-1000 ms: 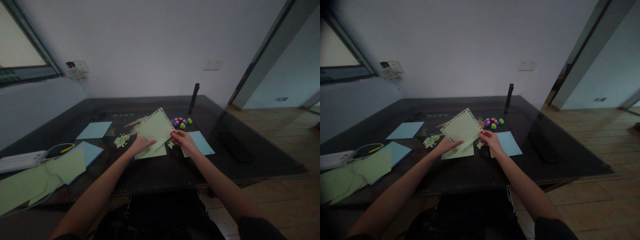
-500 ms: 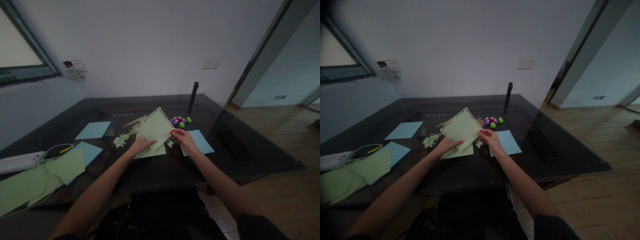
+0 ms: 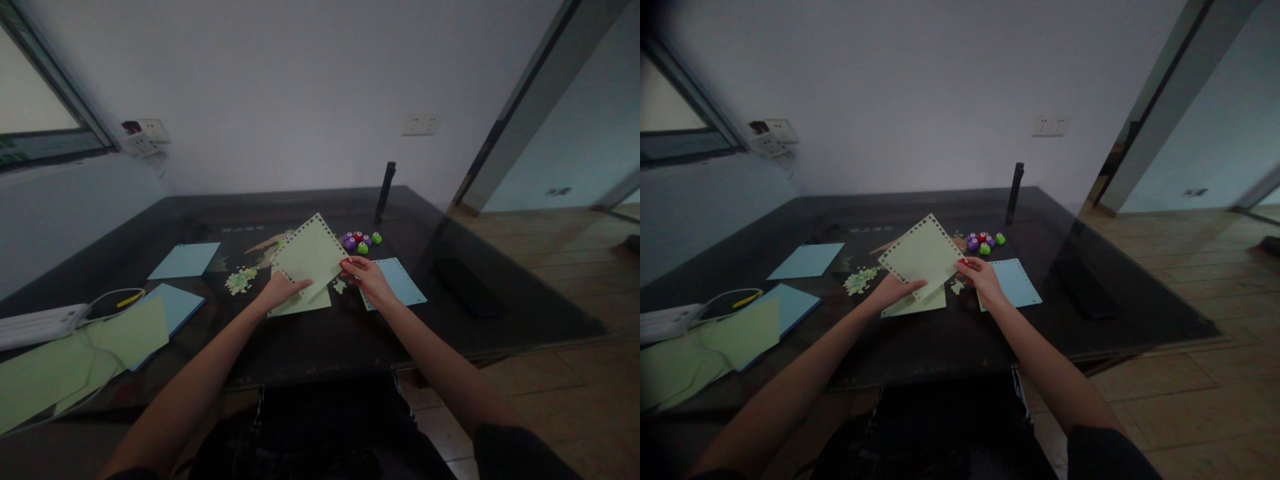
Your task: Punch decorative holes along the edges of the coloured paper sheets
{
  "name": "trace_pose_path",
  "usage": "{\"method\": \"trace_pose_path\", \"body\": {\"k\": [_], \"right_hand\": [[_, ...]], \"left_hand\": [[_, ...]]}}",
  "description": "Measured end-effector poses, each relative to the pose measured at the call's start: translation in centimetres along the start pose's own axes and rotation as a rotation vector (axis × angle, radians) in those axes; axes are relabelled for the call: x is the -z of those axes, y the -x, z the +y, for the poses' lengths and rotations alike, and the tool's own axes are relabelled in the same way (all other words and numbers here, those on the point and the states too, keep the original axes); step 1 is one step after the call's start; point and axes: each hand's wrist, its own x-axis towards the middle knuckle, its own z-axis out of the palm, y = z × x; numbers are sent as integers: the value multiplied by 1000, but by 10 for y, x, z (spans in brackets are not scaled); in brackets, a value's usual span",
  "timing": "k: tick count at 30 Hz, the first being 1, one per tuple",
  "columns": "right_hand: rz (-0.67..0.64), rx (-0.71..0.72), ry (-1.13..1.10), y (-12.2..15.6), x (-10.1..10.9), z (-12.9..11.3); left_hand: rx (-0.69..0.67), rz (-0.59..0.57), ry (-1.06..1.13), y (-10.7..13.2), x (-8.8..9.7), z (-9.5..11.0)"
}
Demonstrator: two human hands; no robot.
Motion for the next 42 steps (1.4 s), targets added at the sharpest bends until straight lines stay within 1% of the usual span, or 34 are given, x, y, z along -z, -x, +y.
{"method": "trace_pose_path", "body": {"k": [5,11,30,42], "right_hand": [[-2,-19,-13,0,0,-1],[12,-5,-9,-2,1,2],[28,1,-22,-4,2,4],[24,1,-29,-7,3,6]], "left_hand": [[21,2,13,1,0,2],[29,-3,0,1,0,4],[23,-2,-29,0,0,-2],[30,-18,9,2,0,3]]}}
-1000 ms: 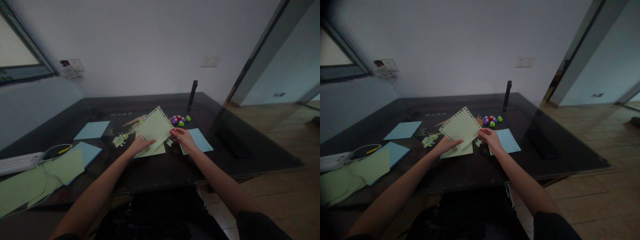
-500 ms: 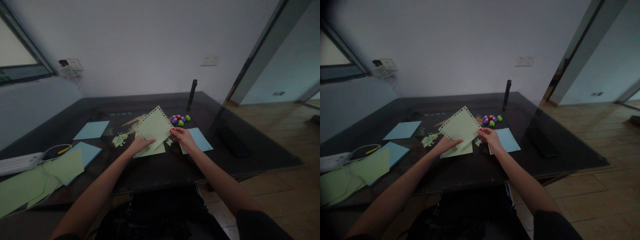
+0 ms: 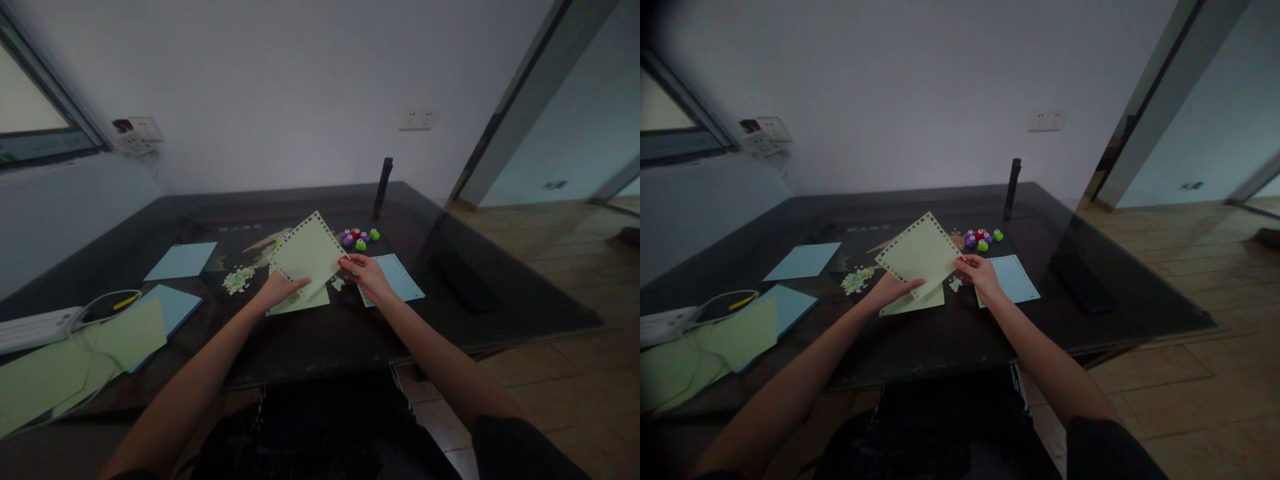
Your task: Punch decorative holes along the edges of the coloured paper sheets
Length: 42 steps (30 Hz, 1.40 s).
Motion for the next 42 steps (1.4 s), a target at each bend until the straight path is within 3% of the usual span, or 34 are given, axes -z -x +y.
{"method": "trace_pose_path", "body": {"k": [42], "right_hand": [[-2,90,13,-7,3,9]], "left_hand": [[-12,12,-17,-1,-2,-3]]}}
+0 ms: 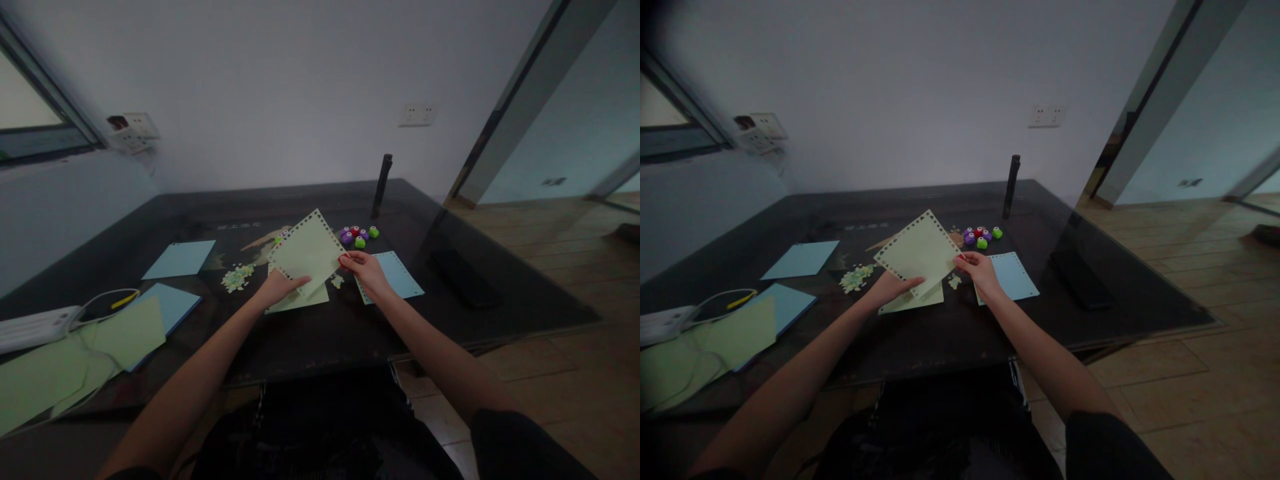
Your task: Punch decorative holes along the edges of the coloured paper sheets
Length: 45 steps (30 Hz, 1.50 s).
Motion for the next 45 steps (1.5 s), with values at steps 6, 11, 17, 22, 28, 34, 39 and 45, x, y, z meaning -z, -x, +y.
{"method": "trace_pose_path", "body": {"k": [6,11,17,22,28,34,39,45], "right_hand": [[2,-22,-37,0,-1,0],[-8,-11,-39,-2,0,3],[-26,-27,-66,-3,1,6],[-30,-57,-94,-3,1,6],[-31,-64,-71,-4,2,4],[-11,-40,-70,-5,1,4],[-22,-19,-70,-5,1,2],[-32,17,-69,-5,4,2]], "left_hand": [[-20,-8,-23,0,0,2],[-3,-5,-34,0,0,5],[10,-11,-17,1,-1,3],[1,-14,-51,0,-1,-3],[-2,-20,-18,0,-2,-4],[-3,-11,-36,1,-3,1],[9,9,-46,1,-4,2],[2,2,-34,1,-5,-5]]}}
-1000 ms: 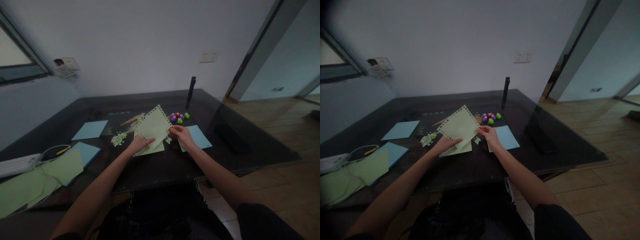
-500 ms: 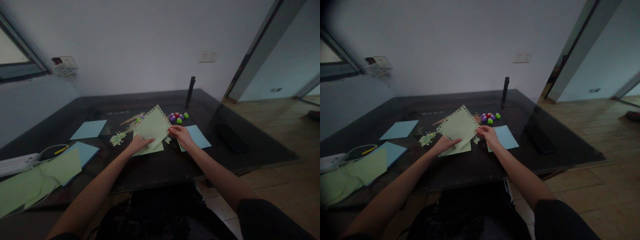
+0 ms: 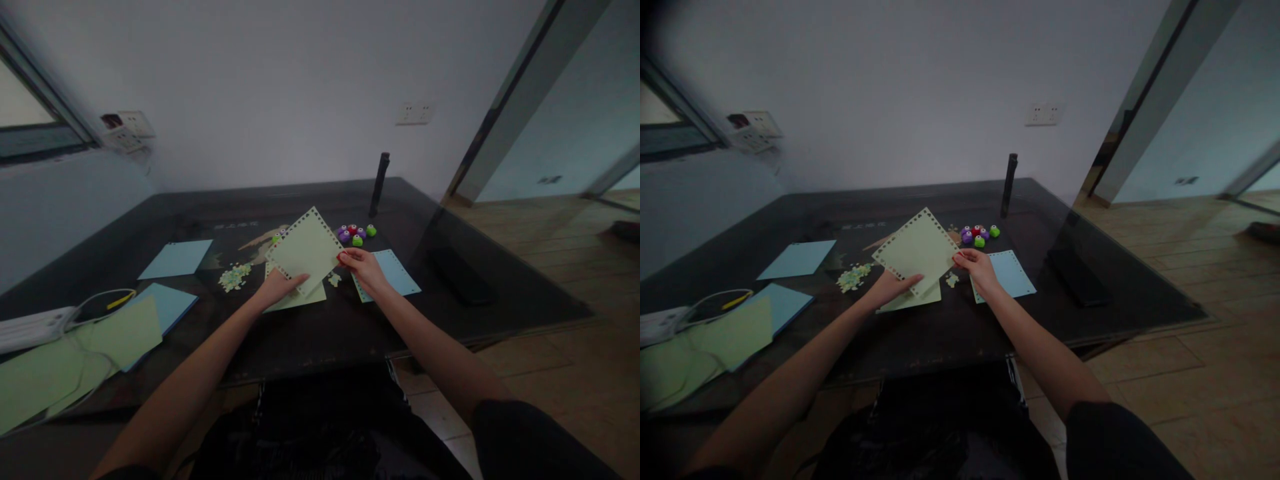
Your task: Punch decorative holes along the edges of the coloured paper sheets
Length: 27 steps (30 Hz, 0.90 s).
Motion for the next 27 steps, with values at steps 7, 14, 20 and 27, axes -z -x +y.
{"method": "trace_pose_path", "body": {"k": [7,14,20,27], "right_hand": [[-9,-7,1,1,1,-2],[-26,-37,12,3,1,-5],[-53,-81,-9,6,0,-12],[-56,-85,1,6,1,-12]], "left_hand": [[114,-96,36,3,0,5],[75,-100,75,3,2,12],[110,-105,59,3,3,13],[94,-64,64,2,4,14]]}}
